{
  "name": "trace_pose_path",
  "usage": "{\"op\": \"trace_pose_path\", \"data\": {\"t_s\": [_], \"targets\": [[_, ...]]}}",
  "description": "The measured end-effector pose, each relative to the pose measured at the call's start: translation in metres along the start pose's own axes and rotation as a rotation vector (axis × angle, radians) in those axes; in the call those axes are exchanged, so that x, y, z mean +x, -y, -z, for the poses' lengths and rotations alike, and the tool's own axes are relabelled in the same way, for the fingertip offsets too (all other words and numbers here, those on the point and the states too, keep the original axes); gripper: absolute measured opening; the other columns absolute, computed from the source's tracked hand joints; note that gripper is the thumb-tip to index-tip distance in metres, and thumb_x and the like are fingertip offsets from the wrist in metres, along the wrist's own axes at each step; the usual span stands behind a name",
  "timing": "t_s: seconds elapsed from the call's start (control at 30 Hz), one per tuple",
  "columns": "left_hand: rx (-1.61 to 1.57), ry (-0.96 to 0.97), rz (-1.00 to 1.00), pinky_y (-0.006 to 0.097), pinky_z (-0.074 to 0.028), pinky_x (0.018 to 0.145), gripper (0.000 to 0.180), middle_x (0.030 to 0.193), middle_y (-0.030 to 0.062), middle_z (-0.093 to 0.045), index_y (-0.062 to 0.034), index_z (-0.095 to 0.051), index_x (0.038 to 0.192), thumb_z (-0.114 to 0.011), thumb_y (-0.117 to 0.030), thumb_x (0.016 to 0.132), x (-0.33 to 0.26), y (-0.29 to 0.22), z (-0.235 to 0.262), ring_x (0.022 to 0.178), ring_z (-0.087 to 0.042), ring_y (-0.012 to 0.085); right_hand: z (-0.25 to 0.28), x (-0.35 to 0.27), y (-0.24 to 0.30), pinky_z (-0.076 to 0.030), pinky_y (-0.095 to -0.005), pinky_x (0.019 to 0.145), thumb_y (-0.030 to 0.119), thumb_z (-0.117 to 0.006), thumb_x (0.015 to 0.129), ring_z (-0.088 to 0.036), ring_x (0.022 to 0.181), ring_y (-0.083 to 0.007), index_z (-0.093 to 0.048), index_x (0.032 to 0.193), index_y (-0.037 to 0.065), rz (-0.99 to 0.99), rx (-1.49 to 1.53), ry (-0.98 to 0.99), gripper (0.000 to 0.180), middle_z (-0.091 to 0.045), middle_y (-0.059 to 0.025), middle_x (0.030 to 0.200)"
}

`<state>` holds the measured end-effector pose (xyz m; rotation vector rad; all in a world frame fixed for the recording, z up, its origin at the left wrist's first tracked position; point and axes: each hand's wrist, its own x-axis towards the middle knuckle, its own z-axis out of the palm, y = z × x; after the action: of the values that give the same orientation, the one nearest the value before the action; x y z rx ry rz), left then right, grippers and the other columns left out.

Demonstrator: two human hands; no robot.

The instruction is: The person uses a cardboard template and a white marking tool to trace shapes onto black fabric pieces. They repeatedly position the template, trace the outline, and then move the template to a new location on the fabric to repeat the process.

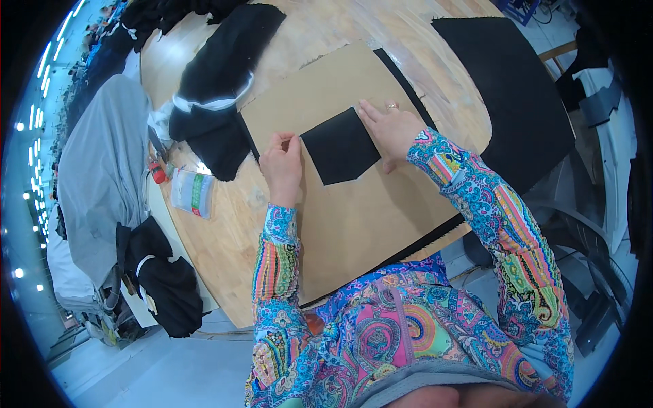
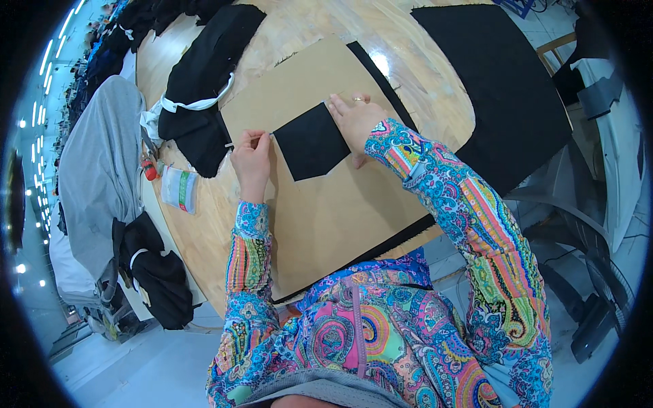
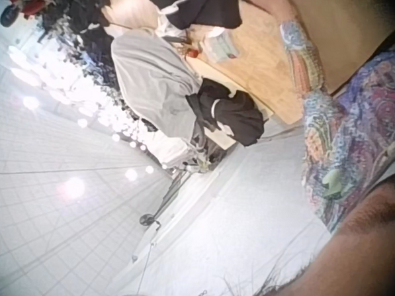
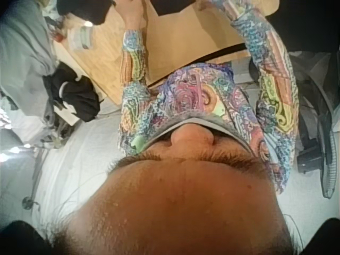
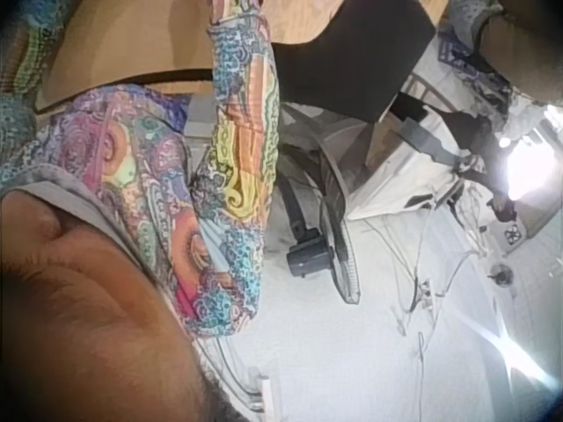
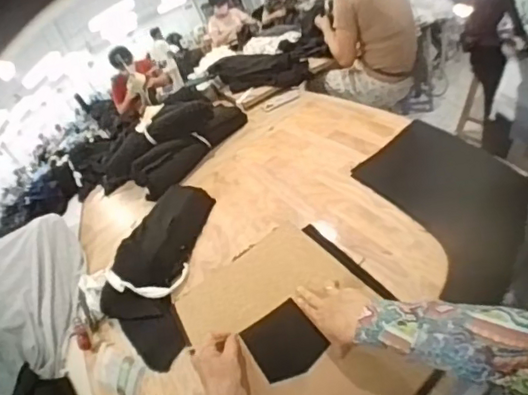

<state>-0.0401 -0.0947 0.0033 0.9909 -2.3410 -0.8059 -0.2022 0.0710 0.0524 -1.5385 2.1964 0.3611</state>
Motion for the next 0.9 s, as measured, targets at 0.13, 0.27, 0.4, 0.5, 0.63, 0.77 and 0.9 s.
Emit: {"op": "trace_pose_path", "data": {"t_s": [0.13,0.27,0.4,0.5,0.63,0.77,0.9], "targets": [[0.067,0.014,-0.007,0.037,-0.050,0.066,0.014,0.079,0.0126,-0.068,-0.0061,-0.062,0.085,-0.059,-0.019,0.085,0.000,0.001,-0.001,0.073,-0.066,0.0285,0.001,0.000,0.000,-0.049,-0.0383,0.092,0.035,-0.087,0.051,-0.037,0.125,-0.0411,-0.020,0.143,0.002,0.006,-0.017,-0.003,0.118,-0.018,-0.0075,0.150],[0.103,0.060,-0.044,0.039,-0.049,0.064,0.012,0.076,0.0128,-0.067,-0.0070,-0.061,0.086,-0.060,-0.019,0.084,-0.015,-0.004,0.003,0.072,-0.065,0.0296,0.001,0.000,0.001,-0.050,-0.0380,0.092,0.037,-0.087,0.051,-0.037,0.125,-0.0409,-0.021,0.142,0.002,-0.004,-0.017,0.008,0.118,-0.019,-0.0077,0.150],[0.096,0.163,-0.050,0.039,-0.049,0.063,0.010,0.072,0.0130,-0.065,-0.0069,-0.061,0.085,-0.060,-0.016,0.082,-0.055,-0.014,0.015,0.070,-0.064,0.0299,0.001,-0.001,0.000,-0.050,-0.0377,0.091,0.037,-0.087,0.052,-0.037,0.125,-0.0410,-0.021,0.142,0.002,-0.003,-0.004,-0.003,0.117,-0.019,-0.0077,0.150],[0.075,0.187,-0.062,0.039,-0.049,0.063,0.007,0.074,0.0135,-0.065,-0.0064,-0.061,0.085,-0.061,-0.013,0.081,-0.076,-0.016,0.020,0.071,-0.064,0.0302,-0.001,0.000,0.001,-0.050,-0.0377,0.092,0.037,-0.086,0.052,-0.037,0.125,-0.0410,-0.022,0.142,0.002,-0.001,-0.008,-0.019,0.116,-0.019,-0.0076,0.150],[0.003,0.194,-0.053,0.027,-0.051,0.059,0.007,0.073,0.0088,-0.067,-0.0024,-0.061,0.085,-0.063,-0.009,0.082,-0.080,-0.014,0.019,0.067,-0.067,0.0159,-0.002,0.000,0.000,-0.049,-0.0381,0.092,0.036,-0.087,0.051,-0.036,0.126,-0.0407,-0.023,0.142,0.002,-0.006,-0.018,-0.029,0.116,-0.020,-0.0074,0.150],[-0.393,0.320,0.191,0.023,-0.051,0.063,0.006,0.077,0.0051,-0.066,0.0009,-0.061,0.087,-0.062,-0.005,0.085,-0.083,-0.029,0.018,0.072,-0.064,0.0103,-0.003,0.001,0.000,-0.049,-0.0386,0.093,0.036,-0.087,0.050,-0.036,0.126,-0.0409,-0.023,0.142,0.003,-0.008,-0.009,-0.031,0.117,-0.021,-0.0073,0.150],[-0.587,0.347,0.245,0.022,-0.052,0.068,0.006,0.082,0.0059,-0.065,0.0024,-0.060,0.090,-0.060,-0.002,0.087,-0.094,-0.029,-0.009,0.076,-0.064,0.0109,-0.005,0.003,-0.001,-0.047,-0.0394,0.094,0.034,-0.089,0.045,-0.034,0.125,-0.0418,-0.023,0.143,0.003,0.000,0.033,-0.038,0.122,-0.022,-0.0057,0.150]]}}
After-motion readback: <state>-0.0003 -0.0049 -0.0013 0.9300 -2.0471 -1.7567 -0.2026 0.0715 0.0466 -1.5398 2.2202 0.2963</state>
